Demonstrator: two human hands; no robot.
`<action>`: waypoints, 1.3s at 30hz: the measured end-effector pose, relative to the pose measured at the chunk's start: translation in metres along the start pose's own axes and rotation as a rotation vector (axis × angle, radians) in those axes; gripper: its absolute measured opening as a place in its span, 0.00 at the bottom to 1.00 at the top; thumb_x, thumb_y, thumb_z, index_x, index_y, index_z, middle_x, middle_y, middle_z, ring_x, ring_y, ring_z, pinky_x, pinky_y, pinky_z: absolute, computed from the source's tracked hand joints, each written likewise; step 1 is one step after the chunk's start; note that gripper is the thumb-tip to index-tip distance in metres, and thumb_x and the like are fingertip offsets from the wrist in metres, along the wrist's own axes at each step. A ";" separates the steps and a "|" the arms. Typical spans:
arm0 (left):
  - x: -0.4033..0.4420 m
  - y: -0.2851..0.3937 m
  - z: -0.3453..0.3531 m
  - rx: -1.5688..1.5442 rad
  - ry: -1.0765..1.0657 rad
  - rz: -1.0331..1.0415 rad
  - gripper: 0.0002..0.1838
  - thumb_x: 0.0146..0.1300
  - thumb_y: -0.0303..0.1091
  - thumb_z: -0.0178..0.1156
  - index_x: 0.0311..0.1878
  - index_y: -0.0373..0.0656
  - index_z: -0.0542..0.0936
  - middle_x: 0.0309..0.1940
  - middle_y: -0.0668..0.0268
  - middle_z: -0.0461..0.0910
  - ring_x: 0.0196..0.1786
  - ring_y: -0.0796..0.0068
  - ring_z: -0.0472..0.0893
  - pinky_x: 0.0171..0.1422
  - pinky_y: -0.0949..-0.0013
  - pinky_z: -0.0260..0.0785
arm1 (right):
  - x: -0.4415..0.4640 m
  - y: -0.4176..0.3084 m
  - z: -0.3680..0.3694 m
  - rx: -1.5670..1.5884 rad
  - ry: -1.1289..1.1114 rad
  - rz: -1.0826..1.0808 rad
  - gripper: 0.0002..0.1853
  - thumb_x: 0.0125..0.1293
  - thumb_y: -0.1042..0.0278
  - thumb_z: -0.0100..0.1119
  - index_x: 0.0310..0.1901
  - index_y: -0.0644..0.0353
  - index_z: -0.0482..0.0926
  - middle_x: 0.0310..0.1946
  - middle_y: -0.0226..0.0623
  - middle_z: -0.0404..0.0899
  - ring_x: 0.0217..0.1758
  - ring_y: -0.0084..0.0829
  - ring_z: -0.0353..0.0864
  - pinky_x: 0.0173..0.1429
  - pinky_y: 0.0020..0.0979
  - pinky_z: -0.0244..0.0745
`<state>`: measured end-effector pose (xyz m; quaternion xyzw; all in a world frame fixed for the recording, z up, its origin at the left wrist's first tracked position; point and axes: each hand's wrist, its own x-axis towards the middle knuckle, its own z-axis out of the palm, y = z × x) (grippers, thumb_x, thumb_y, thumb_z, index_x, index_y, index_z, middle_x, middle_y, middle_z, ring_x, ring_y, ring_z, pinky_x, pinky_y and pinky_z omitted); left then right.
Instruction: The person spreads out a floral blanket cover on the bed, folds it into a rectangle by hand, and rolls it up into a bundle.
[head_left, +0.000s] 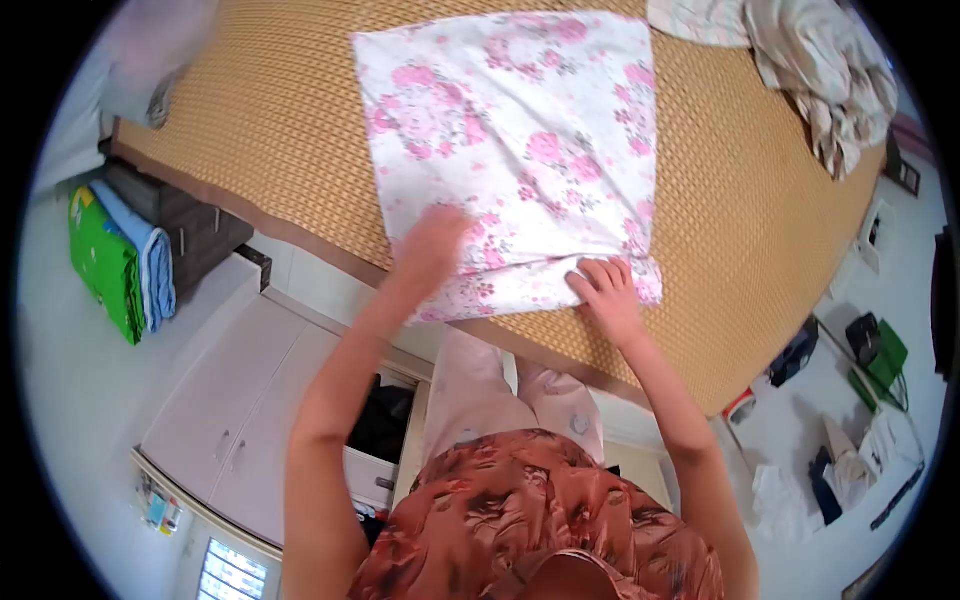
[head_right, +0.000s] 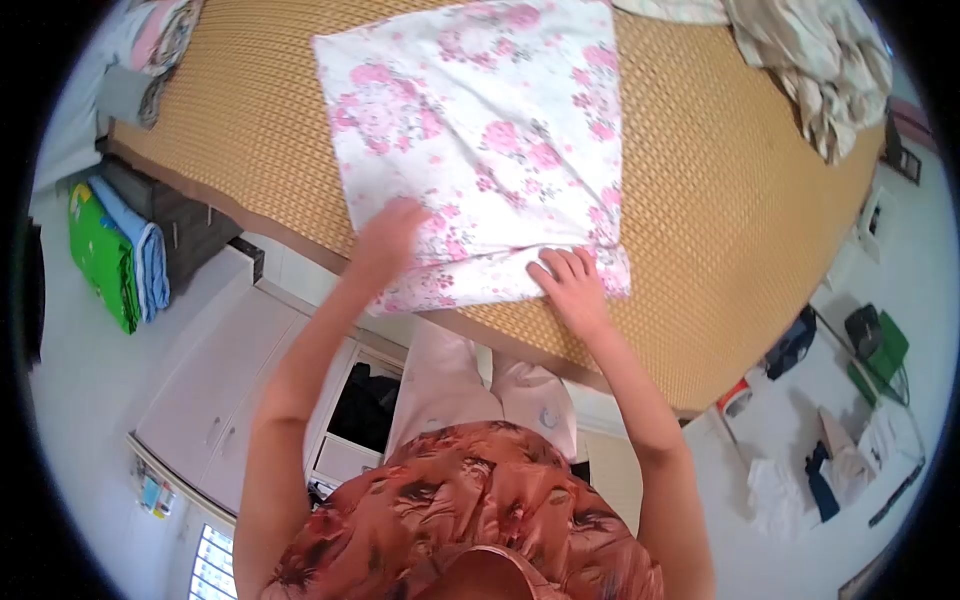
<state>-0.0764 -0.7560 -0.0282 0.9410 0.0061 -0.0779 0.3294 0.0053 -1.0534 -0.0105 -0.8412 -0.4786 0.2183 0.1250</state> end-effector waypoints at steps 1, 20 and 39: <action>0.029 0.010 0.020 -0.144 0.082 0.004 0.19 0.52 0.28 0.53 0.50 0.42 0.74 0.48 0.58 0.73 0.56 0.58 0.69 0.60 0.61 0.61 | 0.006 0.000 -0.003 0.002 -0.022 -0.004 0.29 0.39 0.73 0.62 0.49 0.49 0.71 0.50 0.32 0.68 0.56 0.34 0.64 0.63 0.41 0.55; 0.125 -0.118 -0.053 0.500 0.381 -0.273 0.24 0.61 0.39 0.50 0.61 0.43 0.65 0.63 0.56 0.60 0.67 0.59 0.57 0.66 0.47 0.48 | 0.037 0.019 -0.020 0.015 -0.098 -0.022 0.23 0.50 0.67 0.58 0.51 0.51 0.72 0.50 0.28 0.72 0.55 0.28 0.68 0.60 0.37 0.57; -0.050 -0.001 0.028 0.385 -0.035 0.072 0.34 0.45 0.28 0.59 0.61 0.58 0.66 0.59 0.67 0.66 0.58 0.67 0.67 0.62 0.59 0.56 | 0.021 0.029 -0.028 -0.339 -0.026 -0.063 0.28 0.52 0.74 0.51 0.58 0.52 0.64 0.57 0.34 0.66 0.61 0.34 0.62 0.67 0.38 0.53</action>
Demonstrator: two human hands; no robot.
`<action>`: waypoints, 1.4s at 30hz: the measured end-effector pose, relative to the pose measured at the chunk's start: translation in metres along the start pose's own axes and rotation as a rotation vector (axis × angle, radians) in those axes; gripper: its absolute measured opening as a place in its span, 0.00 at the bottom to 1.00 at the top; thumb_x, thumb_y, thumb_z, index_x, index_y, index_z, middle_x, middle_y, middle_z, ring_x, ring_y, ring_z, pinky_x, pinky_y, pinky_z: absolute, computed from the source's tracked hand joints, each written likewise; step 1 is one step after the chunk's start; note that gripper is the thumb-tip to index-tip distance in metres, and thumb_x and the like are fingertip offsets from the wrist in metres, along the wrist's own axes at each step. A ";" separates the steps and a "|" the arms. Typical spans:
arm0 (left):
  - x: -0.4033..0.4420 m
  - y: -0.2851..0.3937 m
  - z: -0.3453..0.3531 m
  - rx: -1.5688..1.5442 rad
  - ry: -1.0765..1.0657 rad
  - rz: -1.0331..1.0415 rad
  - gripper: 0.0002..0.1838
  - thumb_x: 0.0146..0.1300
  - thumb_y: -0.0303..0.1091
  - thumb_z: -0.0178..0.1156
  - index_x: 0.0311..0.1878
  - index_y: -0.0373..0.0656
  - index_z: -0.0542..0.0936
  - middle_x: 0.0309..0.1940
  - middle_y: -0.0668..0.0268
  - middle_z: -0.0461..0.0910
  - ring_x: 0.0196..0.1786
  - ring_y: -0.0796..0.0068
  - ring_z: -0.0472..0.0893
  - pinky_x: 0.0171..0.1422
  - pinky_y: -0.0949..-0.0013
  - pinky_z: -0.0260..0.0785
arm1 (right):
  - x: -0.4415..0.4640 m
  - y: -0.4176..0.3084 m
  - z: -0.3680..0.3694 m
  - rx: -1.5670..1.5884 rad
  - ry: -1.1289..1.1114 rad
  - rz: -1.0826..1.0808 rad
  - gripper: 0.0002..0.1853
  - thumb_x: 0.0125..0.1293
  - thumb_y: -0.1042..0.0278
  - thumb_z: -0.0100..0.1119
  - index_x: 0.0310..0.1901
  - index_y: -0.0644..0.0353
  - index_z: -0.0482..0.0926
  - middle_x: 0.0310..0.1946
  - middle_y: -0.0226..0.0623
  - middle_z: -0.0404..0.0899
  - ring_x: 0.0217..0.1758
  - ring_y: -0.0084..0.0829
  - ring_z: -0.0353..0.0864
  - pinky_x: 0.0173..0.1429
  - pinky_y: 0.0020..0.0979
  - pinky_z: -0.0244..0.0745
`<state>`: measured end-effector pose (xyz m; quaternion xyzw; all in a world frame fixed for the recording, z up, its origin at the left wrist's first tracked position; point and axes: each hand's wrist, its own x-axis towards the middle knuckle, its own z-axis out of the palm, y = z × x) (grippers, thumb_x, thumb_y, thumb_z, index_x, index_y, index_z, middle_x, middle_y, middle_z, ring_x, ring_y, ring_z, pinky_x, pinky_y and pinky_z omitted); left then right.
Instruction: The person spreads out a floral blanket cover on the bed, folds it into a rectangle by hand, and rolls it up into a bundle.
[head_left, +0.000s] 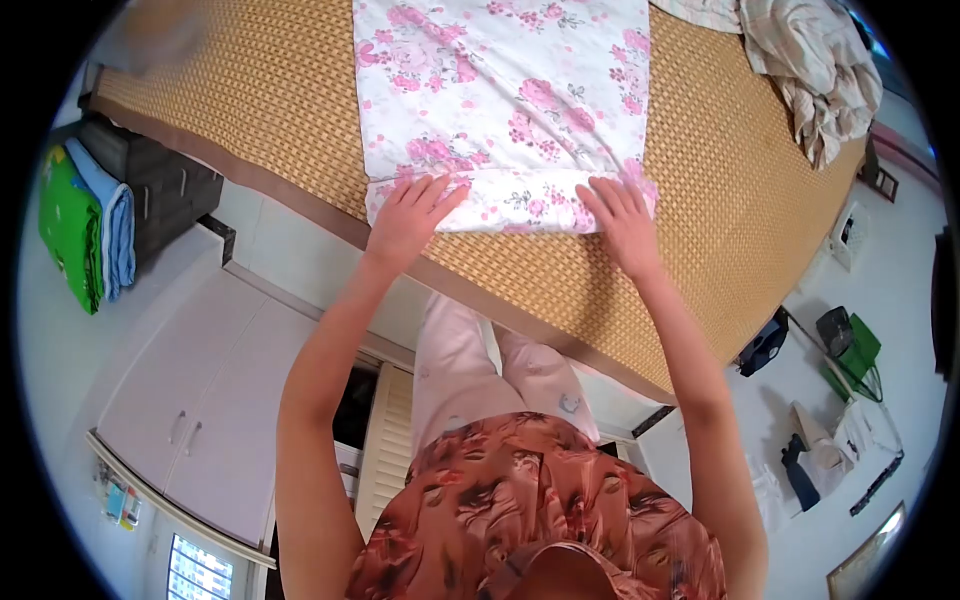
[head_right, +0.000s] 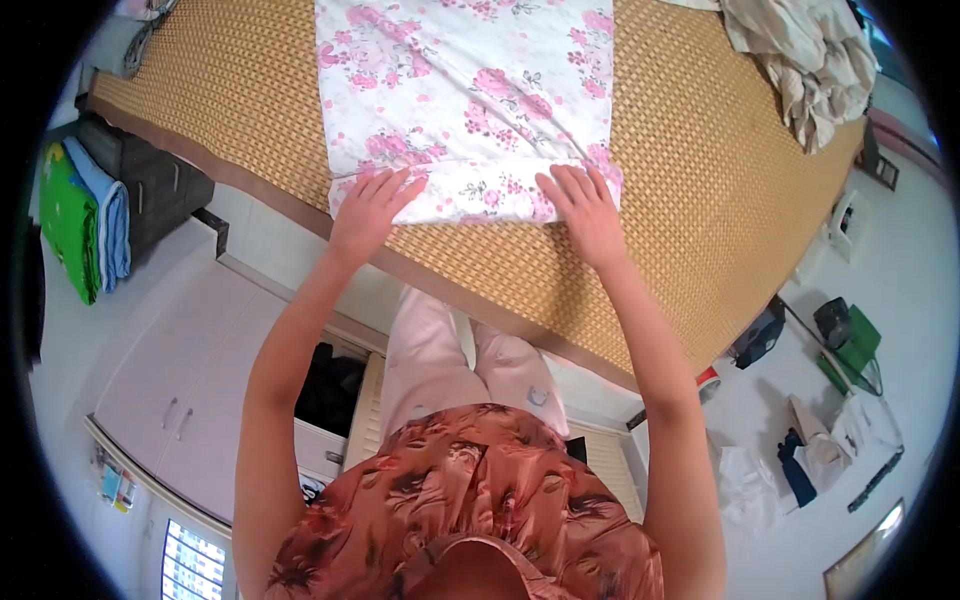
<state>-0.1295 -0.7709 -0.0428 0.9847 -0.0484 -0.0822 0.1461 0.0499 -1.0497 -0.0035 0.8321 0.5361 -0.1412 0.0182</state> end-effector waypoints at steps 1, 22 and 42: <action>-0.001 0.001 -0.007 -0.175 0.024 -0.025 0.34 0.43 0.24 0.57 0.59 0.54 0.69 0.53 0.63 0.72 0.51 0.67 0.73 0.59 0.64 0.61 | 0.002 0.001 -0.002 0.210 0.027 0.061 0.26 0.50 0.78 0.50 0.55 0.55 0.68 0.52 0.37 0.70 0.56 0.37 0.68 0.62 0.36 0.60; -0.030 0.043 0.002 0.007 0.045 0.117 0.29 0.52 0.32 0.55 0.61 0.56 0.66 0.62 0.69 0.64 0.65 0.70 0.62 0.70 0.60 0.44 | -0.040 -0.050 0.017 0.201 -0.167 0.203 0.43 0.47 0.64 0.64 0.66 0.43 0.52 0.67 0.26 0.50 0.70 0.31 0.48 0.69 0.50 0.45; 0.036 -0.010 -0.031 -0.247 0.252 -0.025 0.23 0.52 0.31 0.55 0.54 0.43 0.71 0.50 0.64 0.73 0.53 0.63 0.71 0.58 0.63 0.61 | -0.005 -0.046 -0.010 0.201 0.128 0.213 0.37 0.47 0.61 0.64 0.61 0.42 0.61 0.61 0.31 0.60 0.65 0.37 0.58 0.64 0.47 0.54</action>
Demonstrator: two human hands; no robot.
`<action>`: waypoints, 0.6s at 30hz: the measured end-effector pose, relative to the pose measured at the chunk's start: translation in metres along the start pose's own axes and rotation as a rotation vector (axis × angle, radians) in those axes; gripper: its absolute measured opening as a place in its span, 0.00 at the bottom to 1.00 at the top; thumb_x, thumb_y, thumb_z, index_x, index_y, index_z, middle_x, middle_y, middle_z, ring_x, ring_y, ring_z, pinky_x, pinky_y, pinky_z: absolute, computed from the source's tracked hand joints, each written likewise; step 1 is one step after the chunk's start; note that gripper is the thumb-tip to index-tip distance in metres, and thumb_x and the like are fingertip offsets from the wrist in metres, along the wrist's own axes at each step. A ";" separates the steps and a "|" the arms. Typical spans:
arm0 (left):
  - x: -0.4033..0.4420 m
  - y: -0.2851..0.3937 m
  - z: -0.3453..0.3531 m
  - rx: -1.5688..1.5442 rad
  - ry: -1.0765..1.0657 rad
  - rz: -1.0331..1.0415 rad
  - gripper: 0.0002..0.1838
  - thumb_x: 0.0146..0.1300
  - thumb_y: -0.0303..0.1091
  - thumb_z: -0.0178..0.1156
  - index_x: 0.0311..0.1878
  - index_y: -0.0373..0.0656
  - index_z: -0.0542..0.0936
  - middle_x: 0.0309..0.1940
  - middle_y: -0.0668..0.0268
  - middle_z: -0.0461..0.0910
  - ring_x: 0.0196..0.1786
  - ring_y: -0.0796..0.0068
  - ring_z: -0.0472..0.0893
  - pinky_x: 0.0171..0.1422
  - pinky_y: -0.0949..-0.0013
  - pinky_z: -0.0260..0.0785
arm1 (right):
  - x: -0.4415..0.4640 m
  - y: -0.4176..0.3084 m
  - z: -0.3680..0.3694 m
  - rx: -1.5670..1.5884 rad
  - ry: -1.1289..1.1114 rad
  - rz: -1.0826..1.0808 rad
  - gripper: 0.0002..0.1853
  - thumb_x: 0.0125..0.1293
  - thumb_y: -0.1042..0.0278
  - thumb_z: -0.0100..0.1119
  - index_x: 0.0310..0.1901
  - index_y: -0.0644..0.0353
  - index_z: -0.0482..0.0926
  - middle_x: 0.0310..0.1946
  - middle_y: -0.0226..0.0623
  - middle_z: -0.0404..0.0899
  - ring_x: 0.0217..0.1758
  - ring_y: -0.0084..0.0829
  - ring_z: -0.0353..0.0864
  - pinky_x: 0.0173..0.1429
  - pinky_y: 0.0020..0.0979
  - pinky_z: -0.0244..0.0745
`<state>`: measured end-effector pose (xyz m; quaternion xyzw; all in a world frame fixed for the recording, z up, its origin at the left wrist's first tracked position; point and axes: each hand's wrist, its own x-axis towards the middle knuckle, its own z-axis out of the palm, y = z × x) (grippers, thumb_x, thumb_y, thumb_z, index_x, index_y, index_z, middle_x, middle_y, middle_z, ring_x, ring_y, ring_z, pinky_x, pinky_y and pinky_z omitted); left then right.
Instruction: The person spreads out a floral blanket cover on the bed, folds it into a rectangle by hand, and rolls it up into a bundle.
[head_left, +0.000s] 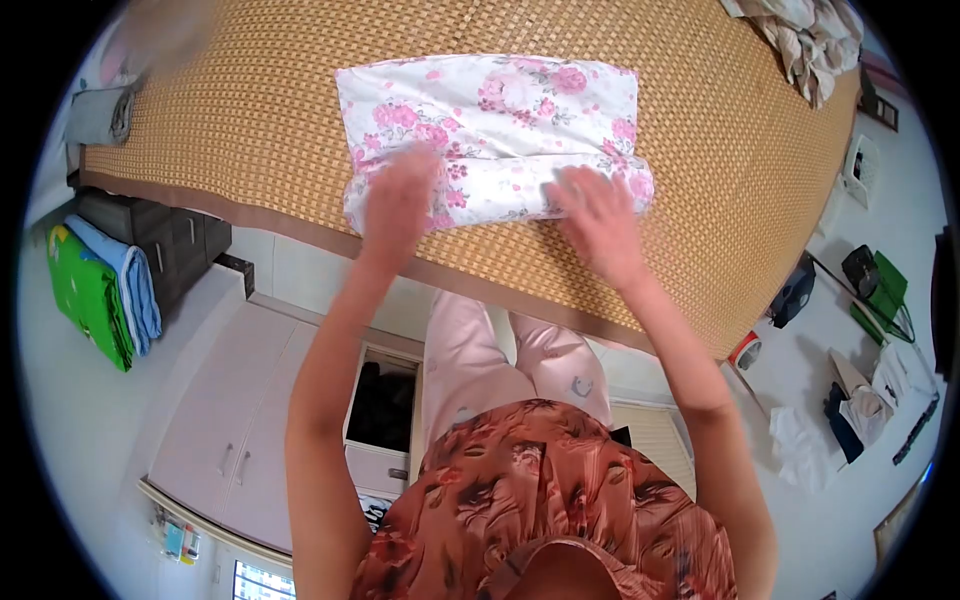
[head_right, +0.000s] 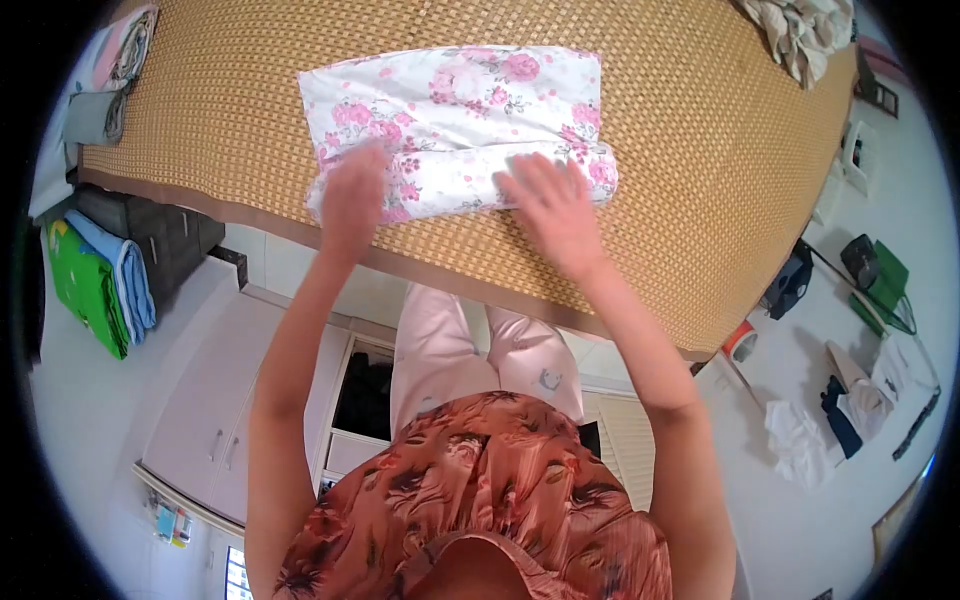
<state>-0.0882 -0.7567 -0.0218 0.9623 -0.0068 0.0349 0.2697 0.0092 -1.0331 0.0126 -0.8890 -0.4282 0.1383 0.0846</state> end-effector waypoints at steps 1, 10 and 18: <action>-0.016 0.001 0.016 -0.081 -0.039 0.165 0.25 0.52 0.32 0.56 0.56 0.43 0.69 0.53 0.64 0.71 0.56 0.64 0.69 0.60 0.63 0.59 | 0.002 -0.012 0.002 -0.016 -0.103 0.009 0.39 0.47 0.60 0.64 0.63 0.41 0.58 0.63 0.31 0.57 0.67 0.37 0.54 0.65 0.49 0.52; 0.010 0.025 0.014 -0.029 -0.333 0.114 0.32 0.53 0.43 0.58 0.63 0.50 0.63 0.67 0.66 0.55 0.69 0.65 0.51 0.69 0.50 0.43 | 0.038 0.000 0.012 -0.073 -0.284 0.043 0.46 0.43 0.47 0.65 0.66 0.39 0.54 0.67 0.30 0.51 0.70 0.38 0.48 0.67 0.56 0.44; 0.089 0.008 0.053 0.216 -0.125 -0.068 0.30 0.58 0.51 0.53 0.64 0.60 0.61 0.69 0.64 0.48 0.70 0.50 0.43 0.65 0.36 0.39 | 0.082 0.034 0.025 -0.056 0.053 0.249 0.35 0.56 0.36 0.46 0.64 0.38 0.58 0.69 0.38 0.46 0.72 0.47 0.39 0.66 0.61 0.37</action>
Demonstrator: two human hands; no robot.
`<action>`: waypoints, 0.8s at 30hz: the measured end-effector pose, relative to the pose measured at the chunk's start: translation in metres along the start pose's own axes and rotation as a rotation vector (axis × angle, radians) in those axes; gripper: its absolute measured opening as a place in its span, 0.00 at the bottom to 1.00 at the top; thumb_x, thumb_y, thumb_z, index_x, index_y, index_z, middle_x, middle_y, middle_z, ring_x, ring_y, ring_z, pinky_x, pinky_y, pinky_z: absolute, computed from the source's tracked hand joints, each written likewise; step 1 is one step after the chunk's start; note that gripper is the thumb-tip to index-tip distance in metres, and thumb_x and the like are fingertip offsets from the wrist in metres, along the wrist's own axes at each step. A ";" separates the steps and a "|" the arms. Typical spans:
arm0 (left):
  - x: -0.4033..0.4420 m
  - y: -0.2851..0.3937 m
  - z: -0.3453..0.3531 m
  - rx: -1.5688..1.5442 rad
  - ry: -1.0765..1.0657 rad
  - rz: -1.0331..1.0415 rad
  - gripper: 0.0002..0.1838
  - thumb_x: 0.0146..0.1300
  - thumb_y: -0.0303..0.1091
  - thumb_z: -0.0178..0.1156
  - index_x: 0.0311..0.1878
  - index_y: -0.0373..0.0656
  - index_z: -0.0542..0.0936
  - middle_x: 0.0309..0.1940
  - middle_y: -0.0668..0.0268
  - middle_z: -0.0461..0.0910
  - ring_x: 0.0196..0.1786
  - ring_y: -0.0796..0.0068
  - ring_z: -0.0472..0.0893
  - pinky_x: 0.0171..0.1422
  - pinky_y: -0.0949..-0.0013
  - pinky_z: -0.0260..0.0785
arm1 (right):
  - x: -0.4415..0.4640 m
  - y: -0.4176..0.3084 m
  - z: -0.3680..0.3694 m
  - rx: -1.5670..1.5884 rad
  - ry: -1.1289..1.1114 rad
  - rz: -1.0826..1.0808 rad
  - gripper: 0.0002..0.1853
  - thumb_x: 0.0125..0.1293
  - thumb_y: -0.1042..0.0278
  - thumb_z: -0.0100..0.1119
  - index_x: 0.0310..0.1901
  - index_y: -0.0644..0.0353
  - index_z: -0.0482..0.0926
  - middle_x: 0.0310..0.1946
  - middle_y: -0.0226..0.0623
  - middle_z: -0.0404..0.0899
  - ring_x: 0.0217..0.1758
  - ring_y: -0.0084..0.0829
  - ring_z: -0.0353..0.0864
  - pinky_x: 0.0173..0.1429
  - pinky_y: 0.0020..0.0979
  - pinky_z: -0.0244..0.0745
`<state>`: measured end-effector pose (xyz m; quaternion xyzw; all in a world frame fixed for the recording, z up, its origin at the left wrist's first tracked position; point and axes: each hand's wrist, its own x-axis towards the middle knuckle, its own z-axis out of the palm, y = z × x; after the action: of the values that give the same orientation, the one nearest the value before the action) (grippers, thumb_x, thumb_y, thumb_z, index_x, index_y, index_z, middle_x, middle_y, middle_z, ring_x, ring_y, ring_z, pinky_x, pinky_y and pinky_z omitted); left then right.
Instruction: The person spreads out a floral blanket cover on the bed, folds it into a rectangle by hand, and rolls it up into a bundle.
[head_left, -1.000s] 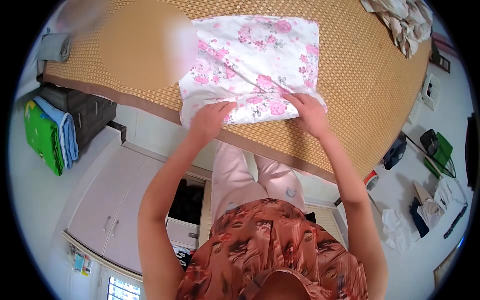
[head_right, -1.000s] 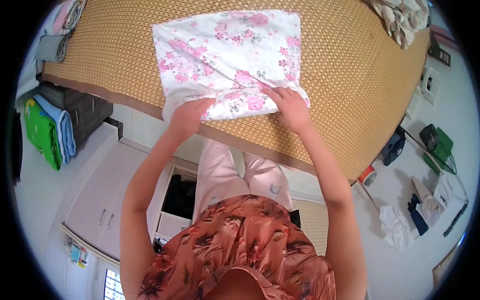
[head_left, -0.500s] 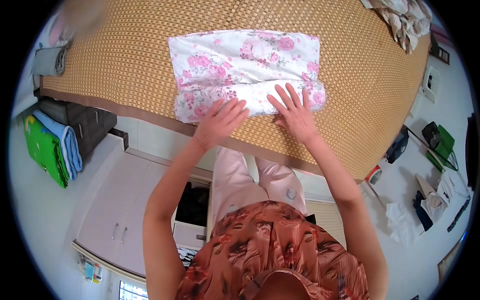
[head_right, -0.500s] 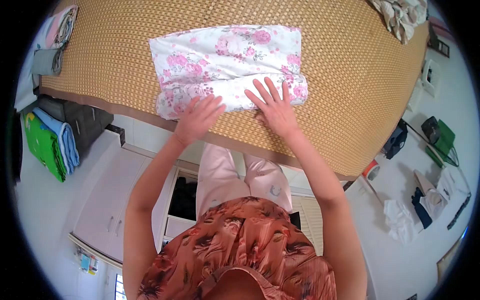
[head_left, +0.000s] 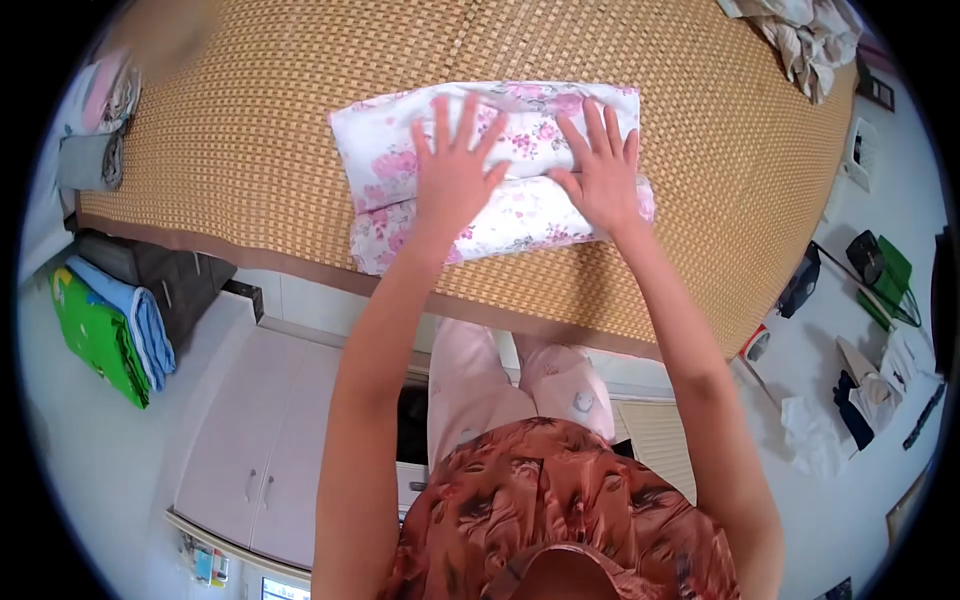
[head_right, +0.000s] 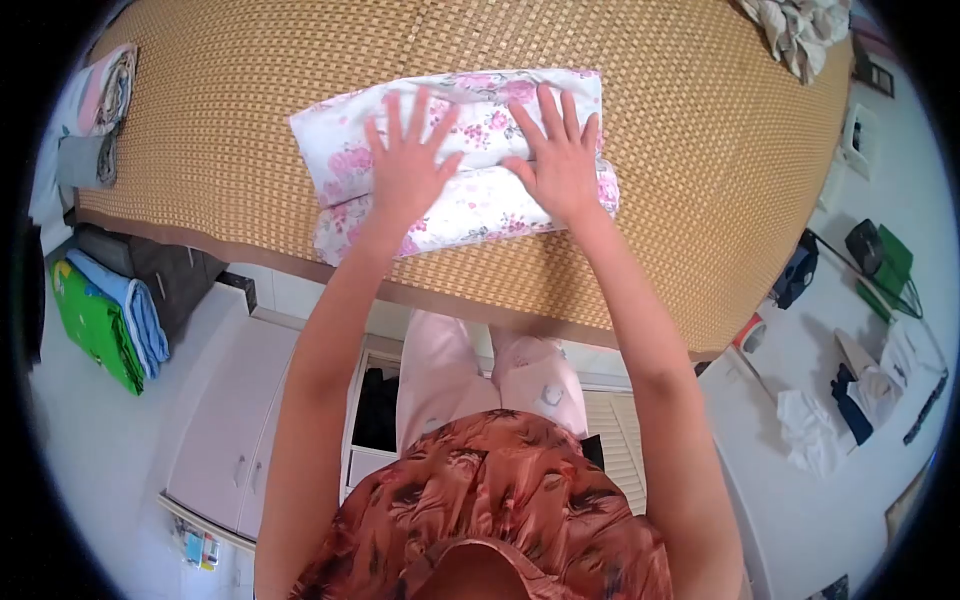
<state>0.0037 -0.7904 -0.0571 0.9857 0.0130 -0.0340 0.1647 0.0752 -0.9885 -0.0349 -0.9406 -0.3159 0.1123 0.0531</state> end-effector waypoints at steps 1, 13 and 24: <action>0.003 -0.007 0.005 -0.003 0.005 -0.036 0.30 0.57 0.54 0.52 0.65 0.65 0.60 0.69 0.65 0.46 0.70 0.47 0.42 0.64 0.33 0.36 | 0.006 0.003 0.007 -0.010 0.001 0.024 0.34 0.56 0.36 0.45 0.64 0.37 0.58 0.69 0.38 0.45 0.72 0.47 0.38 0.66 0.62 0.37; 0.011 -0.016 0.022 -0.021 -0.092 -0.116 0.30 0.57 0.54 0.52 0.64 0.69 0.60 0.69 0.67 0.46 0.70 0.50 0.41 0.64 0.32 0.35 | 0.025 0.008 0.034 -0.034 -0.074 0.122 0.33 0.57 0.36 0.45 0.65 0.33 0.56 0.70 0.34 0.38 0.72 0.47 0.33 0.65 0.66 0.31; -0.011 -0.103 0.021 0.192 0.193 -0.333 0.32 0.58 0.55 0.51 0.65 0.60 0.60 0.68 0.63 0.49 0.69 0.47 0.45 0.62 0.29 0.37 | 0.032 0.009 0.038 -0.001 0.088 0.243 0.35 0.59 0.39 0.46 0.65 0.45 0.55 0.69 0.46 0.42 0.72 0.48 0.38 0.62 0.68 0.35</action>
<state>-0.0124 -0.6999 -0.1090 0.9797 0.1882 0.0329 0.0602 0.0962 -0.9750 -0.0790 -0.9760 -0.1970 0.0763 0.0525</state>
